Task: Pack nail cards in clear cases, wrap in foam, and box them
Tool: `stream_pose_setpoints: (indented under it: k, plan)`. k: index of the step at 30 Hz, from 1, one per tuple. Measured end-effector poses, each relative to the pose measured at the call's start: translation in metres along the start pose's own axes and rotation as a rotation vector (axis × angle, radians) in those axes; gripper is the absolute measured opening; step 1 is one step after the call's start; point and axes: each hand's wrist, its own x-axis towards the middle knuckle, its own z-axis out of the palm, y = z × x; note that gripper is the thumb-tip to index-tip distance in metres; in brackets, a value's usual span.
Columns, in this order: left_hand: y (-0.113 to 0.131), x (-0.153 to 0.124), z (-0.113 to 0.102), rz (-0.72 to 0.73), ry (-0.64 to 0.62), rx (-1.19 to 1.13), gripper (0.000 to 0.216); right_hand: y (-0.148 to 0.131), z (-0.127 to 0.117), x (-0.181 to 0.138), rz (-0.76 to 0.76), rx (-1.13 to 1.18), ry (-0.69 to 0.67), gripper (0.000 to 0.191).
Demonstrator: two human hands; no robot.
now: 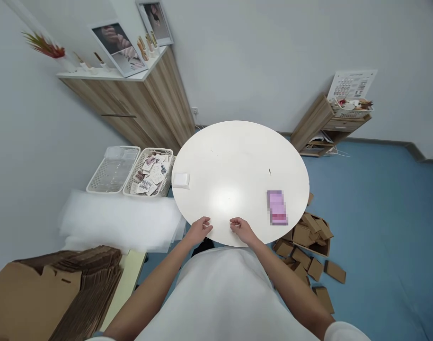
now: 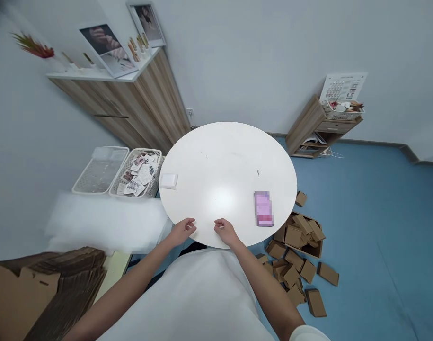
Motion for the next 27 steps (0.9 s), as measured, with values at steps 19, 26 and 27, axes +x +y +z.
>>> stream_pose_setpoints:
  k: [19, 26, 27]
  plan:
    - [0.005, -0.041, 0.012, -0.099, 0.225, -0.148, 0.045, -0.027, 0.003, 0.010, 0.047, -0.025, -0.274, 0.028]
    - [-0.014, -0.054, -0.006, -0.135, 0.298, -0.208, 0.045, -0.036, 0.026, 0.019, 0.050, -0.092, -0.307, 0.029]
    - [-0.018, -0.057, -0.010, -0.144, 0.300, -0.216, 0.045, -0.038, 0.031, 0.021, 0.049, -0.100, -0.311, 0.029]
